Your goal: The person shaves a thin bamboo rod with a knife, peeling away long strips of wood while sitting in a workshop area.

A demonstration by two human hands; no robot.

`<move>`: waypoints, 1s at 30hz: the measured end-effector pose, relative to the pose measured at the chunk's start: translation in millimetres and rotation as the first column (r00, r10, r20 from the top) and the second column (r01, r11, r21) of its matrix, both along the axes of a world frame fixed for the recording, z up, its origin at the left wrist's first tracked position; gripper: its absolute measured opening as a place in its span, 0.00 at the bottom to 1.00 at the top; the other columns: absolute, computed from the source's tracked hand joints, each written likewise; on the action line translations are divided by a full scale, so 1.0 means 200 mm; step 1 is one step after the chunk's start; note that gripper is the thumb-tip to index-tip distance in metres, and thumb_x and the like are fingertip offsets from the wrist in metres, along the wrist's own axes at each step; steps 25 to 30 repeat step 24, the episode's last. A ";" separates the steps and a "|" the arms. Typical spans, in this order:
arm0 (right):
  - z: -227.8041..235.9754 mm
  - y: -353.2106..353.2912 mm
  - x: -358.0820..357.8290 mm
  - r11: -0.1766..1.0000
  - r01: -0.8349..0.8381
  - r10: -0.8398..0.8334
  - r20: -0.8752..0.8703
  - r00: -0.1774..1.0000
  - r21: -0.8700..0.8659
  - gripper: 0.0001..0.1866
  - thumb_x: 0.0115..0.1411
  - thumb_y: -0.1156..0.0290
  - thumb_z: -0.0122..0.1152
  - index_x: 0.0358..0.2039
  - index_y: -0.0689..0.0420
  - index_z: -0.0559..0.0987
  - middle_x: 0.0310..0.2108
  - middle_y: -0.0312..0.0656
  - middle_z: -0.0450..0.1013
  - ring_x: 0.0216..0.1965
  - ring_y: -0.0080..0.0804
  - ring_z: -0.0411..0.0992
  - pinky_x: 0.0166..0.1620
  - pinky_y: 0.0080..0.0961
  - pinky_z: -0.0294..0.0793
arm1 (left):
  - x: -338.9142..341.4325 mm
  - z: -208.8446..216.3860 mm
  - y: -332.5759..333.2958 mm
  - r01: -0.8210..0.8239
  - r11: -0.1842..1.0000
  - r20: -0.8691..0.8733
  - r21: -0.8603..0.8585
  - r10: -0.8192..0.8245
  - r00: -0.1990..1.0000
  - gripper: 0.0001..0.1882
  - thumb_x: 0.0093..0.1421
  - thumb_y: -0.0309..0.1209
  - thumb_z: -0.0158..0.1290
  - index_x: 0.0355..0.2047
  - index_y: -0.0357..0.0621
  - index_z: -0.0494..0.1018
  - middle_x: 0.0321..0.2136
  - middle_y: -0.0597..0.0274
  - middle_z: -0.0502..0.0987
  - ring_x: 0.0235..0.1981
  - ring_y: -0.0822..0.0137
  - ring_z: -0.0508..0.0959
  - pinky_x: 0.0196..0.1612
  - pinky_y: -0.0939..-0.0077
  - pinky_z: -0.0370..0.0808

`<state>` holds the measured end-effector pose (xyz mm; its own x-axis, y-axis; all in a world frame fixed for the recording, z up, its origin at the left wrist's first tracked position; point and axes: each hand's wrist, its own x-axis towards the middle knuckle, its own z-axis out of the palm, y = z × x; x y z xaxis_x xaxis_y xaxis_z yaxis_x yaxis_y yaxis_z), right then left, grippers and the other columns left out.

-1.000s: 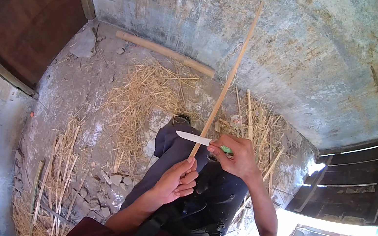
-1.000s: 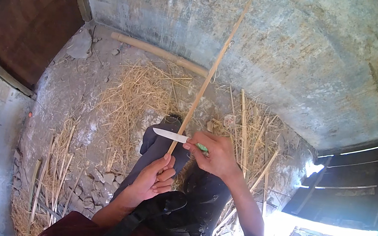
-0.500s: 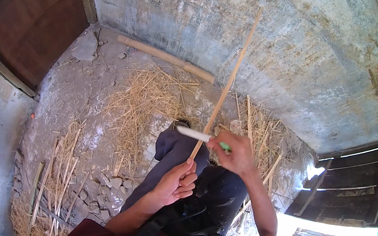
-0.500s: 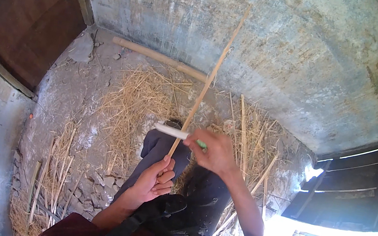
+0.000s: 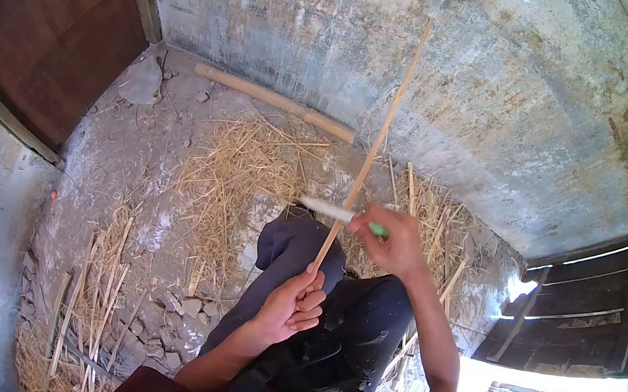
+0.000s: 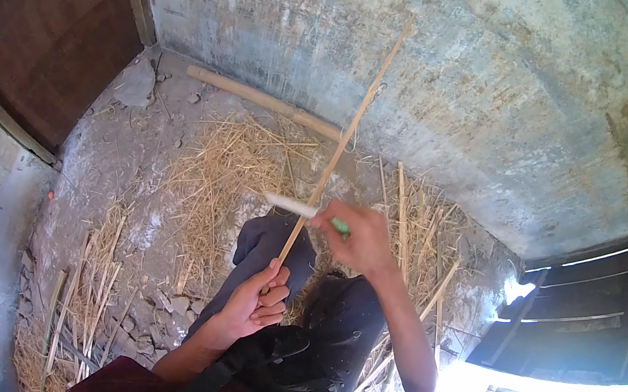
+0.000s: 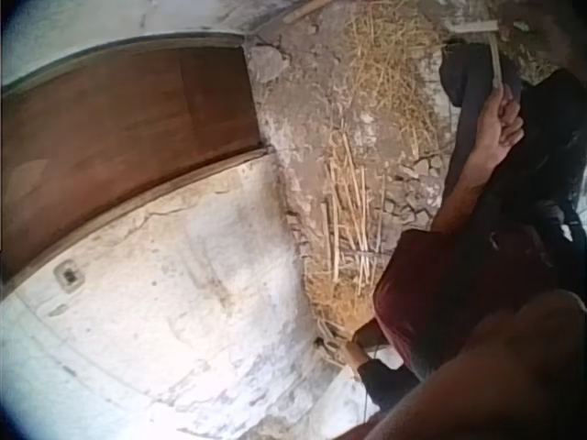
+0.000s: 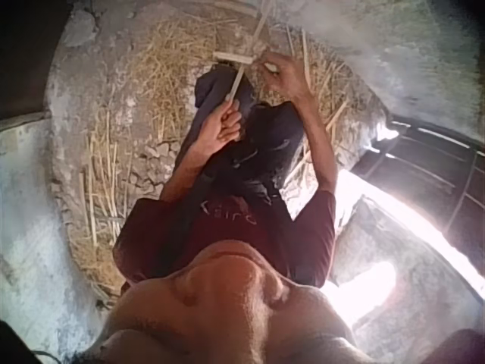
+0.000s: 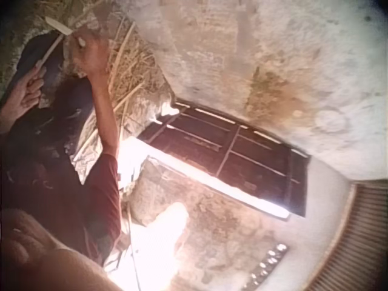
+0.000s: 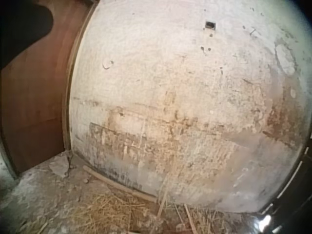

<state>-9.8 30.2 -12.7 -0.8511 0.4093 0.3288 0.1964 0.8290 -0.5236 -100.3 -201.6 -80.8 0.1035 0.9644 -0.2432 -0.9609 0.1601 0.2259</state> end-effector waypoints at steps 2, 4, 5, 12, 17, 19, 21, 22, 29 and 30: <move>-0.01 -0.06 0.02 0.994 -0.077 0.083 -0.074 0.994 0.077 0.06 0.60 0.73 0.74 0.31 0.55 0.83 0.27 0.41 0.83 0.24 0.36 0.80 0.28 0.33 0.75 | 0.00 0.01 0.00 0.014 1.000 0.023 -0.009 -0.014 1.000 0.23 0.79 0.55 0.40 0.29 0.57 0.58 0.13 0.78 0.51 0.09 0.80 0.50 0.13 0.82 0.49; -0.01 0.00 0.02 0.997 -0.025 0.028 -0.036 0.999 0.077 0.05 0.60 0.73 0.73 0.30 0.55 0.83 0.26 0.41 0.82 0.23 0.36 0.79 0.28 0.32 0.74 | 0.00 0.00 0.00 0.012 1.000 0.021 -0.004 -0.012 1.000 0.23 0.79 0.55 0.40 0.29 0.57 0.58 0.13 0.78 0.51 0.09 0.80 0.49 0.12 0.82 0.48; 0.00 0.05 0.01 0.996 0.027 -0.027 -0.001 1.000 0.082 0.05 0.61 0.73 0.73 0.30 0.56 0.82 0.26 0.41 0.81 0.22 0.36 0.77 0.28 0.32 0.73 | 0.01 0.01 0.01 0.009 1.000 0.015 0.006 -0.009 1.000 0.23 0.79 0.54 0.40 0.29 0.57 0.58 0.13 0.78 0.50 0.09 0.80 0.49 0.12 0.82 0.48; 0.01 0.26 -0.10 0.996 0.059 -0.068 -0.149 0.986 -0.064 0.05 0.62 0.69 0.73 0.32 0.53 0.83 0.23 0.47 0.78 0.22 0.46 0.75 0.27 0.38 0.71 | 0.00 0.01 0.01 0.010 1.000 0.063 0.009 -0.011 0.998 0.24 0.79 0.55 0.39 0.28 0.57 0.58 0.13 0.78 0.50 0.08 0.80 0.49 0.12 0.82 0.48; -0.01 0.07 -0.03 0.988 -0.124 0.120 -0.052 0.991 -0.094 0.04 0.61 0.71 0.72 0.32 0.53 0.83 0.23 0.44 0.79 0.21 0.43 0.75 0.26 0.37 0.69 | -0.01 0.00 0.00 0.011 1.000 0.045 -0.003 -0.011 0.999 0.24 0.79 0.55 0.39 0.28 0.57 0.58 0.13 0.78 0.50 0.09 0.80 0.48 0.12 0.81 0.47; 0.01 0.08 -0.03 0.989 -0.123 0.120 -0.037 0.992 -0.087 0.03 0.61 0.71 0.72 0.32 0.52 0.84 0.23 0.43 0.79 0.21 0.41 0.75 0.26 0.36 0.70 | 0.00 0.01 0.00 0.007 1.000 0.034 -0.007 -0.007 0.999 0.24 0.79 0.55 0.39 0.28 0.57 0.58 0.13 0.78 0.50 0.08 0.80 0.48 0.12 0.81 0.47; 0.02 0.15 -0.04 0.990 -0.114 0.113 -0.021 0.993 -0.084 0.02 0.62 0.71 0.71 0.33 0.52 0.84 0.23 0.43 0.79 0.21 0.40 0.76 0.26 0.35 0.70 | 0.02 0.00 0.00 0.009 1.000 0.025 -0.014 -0.008 1.000 0.24 0.79 0.55 0.40 0.28 0.57 0.58 0.13 0.78 0.50 0.08 0.80 0.48 0.12 0.81 0.47; 0.01 0.25 -0.05 0.999 -0.043 0.043 -0.023 0.999 -0.029 0.01 0.62 0.70 0.70 0.34 0.51 0.85 0.24 0.42 0.80 0.22 0.38 0.77 0.26 0.35 0.71 | 0.02 0.00 0.00 0.012 1.000 0.029 -0.007 -0.011 1.000 0.24 0.79 0.55 0.40 0.28 0.57 0.58 0.13 0.77 0.50 0.08 0.80 0.48 0.12 0.81 0.47; -0.01 0.41 -0.11 0.997 0.072 -0.071 -0.056 0.996 0.003 0.02 0.63 0.70 0.70 0.35 0.51 0.86 0.24 0.42 0.81 0.22 0.34 0.79 0.26 0.34 0.73 | 0.02 0.00 0.01 0.004 1.000 0.025 -0.002 -0.004 1.000 0.24 0.79 0.56 0.40 0.28 0.57 0.58 0.13 0.77 0.50 0.08 0.80 0.48 0.12 0.81 0.47; -0.01 0.41 -0.11 0.997 0.072 -0.071 -0.056 0.996 0.003 0.02 0.63 0.70 0.70 0.35 0.51 0.86 0.24 0.42 0.81 0.22 0.34 0.79 0.26 0.34 0.73 | 0.02 0.00 0.01 0.004 1.000 0.025 -0.002 -0.004 1.000 0.24 0.79 0.56 0.40 0.28 0.57 0.58 0.13 0.77 0.50 0.08 0.80 0.48 0.12 0.81 0.47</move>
